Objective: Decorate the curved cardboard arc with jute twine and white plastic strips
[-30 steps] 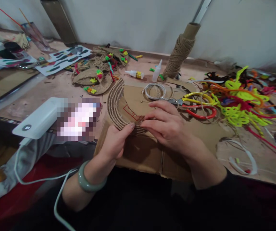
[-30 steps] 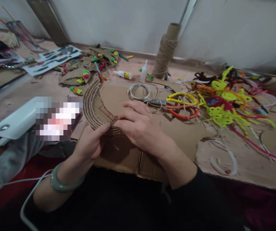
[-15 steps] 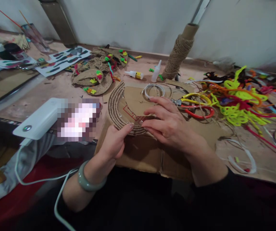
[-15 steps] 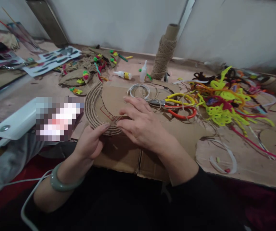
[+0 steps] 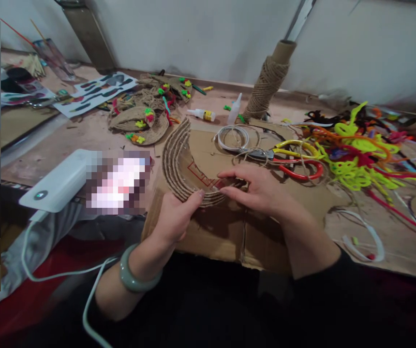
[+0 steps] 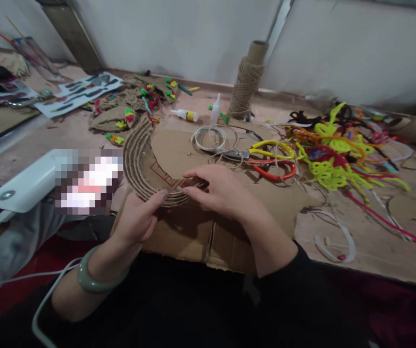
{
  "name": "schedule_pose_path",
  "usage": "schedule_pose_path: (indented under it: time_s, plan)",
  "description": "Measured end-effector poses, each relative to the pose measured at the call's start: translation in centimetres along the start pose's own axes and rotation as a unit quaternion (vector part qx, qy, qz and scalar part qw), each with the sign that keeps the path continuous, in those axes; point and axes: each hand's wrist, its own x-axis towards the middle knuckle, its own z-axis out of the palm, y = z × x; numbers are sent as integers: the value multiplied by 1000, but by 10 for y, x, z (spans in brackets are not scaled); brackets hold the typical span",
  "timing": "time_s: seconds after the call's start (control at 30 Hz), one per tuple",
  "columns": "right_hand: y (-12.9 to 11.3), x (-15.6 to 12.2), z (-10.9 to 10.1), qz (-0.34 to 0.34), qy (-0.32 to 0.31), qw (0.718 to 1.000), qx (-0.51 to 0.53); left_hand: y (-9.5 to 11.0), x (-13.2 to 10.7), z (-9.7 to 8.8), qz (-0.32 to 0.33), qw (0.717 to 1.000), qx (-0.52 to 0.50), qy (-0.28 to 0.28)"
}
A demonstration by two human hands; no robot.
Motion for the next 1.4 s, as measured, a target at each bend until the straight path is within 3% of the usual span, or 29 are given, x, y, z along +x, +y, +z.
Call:
schedule_pose_path:
  time_s: [0.1,0.47,0.67,0.83,1.1,1.4]
  plan:
    - [0,0,0,24,-21,999,18,-3,0,-2,2,999,11,-37]
    - [5,-1,-3,56,-53,993,90,-5,0,-3,21,999,20,-46]
    - [-1,0,7,67,-10,989,129,-3,0,0,28,997,-56,-45]
    - [-11,3,21,64,15,982,175,-1,-1,3,23,997,-63,-43]
    - [-9,0,3,94,-24,982,159,7,0,7,29,997,-69,-24]
    - [-9,1,8,108,-46,983,142,7,-3,4,-59,997,-33,-24]
